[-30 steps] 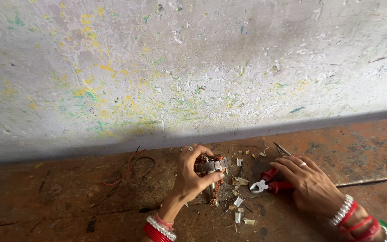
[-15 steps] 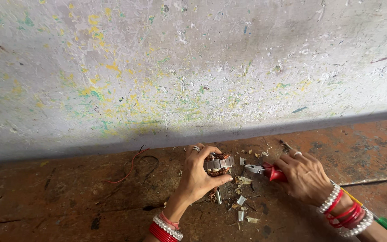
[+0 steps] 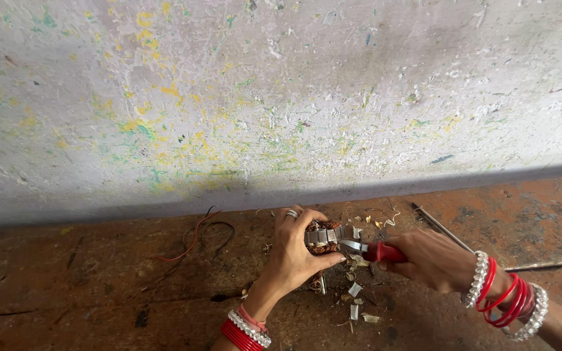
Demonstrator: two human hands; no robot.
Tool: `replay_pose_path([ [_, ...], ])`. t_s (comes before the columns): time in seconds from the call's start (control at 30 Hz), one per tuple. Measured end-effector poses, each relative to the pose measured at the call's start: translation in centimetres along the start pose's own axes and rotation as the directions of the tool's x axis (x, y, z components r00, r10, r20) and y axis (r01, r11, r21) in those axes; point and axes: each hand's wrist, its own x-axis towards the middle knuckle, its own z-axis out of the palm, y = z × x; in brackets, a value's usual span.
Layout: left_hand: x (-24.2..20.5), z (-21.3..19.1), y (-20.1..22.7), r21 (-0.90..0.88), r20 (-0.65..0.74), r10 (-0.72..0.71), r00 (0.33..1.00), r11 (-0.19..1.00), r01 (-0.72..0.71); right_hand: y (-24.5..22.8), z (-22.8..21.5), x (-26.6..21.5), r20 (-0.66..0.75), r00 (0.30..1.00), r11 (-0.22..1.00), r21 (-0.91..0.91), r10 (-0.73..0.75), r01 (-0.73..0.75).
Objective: The person uses red-handled pliers to cut and pull copper windings from a cylindrical metal core. The person repeatedly cuts sections of the wire and pulls them away, accumulating loose copper strands on the wooden surface.
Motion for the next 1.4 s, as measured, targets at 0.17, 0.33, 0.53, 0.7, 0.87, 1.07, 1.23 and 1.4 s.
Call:
replay_pose_path([
  [0.17, -0.2, 0.7, -0.5, 0.006, -0.045, 0.028, 0.999, 1.0, -0.028, -0.7, -0.6, 0.2, -0.045, 0.995, 0.995, -0.035, -0.09, 0.088],
  [0.33, -0.3, 1.4, -0.7, 0.043, -0.063, 0.007, 0.998, 0.999, -0.004, -1.1, -1.6, 0.2, 0.07, 0.998, 0.995, -0.1, 0.002, 0.005],
  [0.53, -0.4, 2.1, -0.9, 0.077, -0.106, 0.04, 0.994, 0.997, -0.032, -2.0, -3.6, 0.0, 0.139, 0.99, 0.997, -0.073, 0.034, -0.024],
  [0.7, -0.4, 2.4, -1.2, 0.087, -0.135, 0.08, 0.988, 0.994, -0.069, -2.7, -5.2, 0.2, 0.214, 0.97, 0.971, -0.228, 0.116, -0.066],
  [0.87, -0.4, 2.9, -1.5, 0.126, -0.133, 0.082, 0.988, 0.99, -0.065, -2.1, -5.8, 1.0, 0.209, 0.972, 0.911, -0.412, 0.102, -0.007],
  [1.07, -0.2, 3.2, -1.6, 0.146, -0.149, 0.095, 0.984, 0.987, -0.073, -0.2, -5.4, 2.3, 0.496, 0.853, 0.944, 0.175, 0.161, -0.28],
  [1.23, -0.2, 2.9, -1.2, 0.16, -0.144, 0.111, 0.983, 0.983, -0.088, 0.8, -3.6, 3.5, 0.412, 0.91, 0.986, 0.134, 0.036, -0.1],
  [1.4, -0.7, 1.0, -1.2, 0.069, -0.083, 0.107, 0.991, 0.992, -0.101, -0.1, -2.0, 2.6, 0.221, 0.972, 0.996, 0.005, 0.084, -0.087],
])
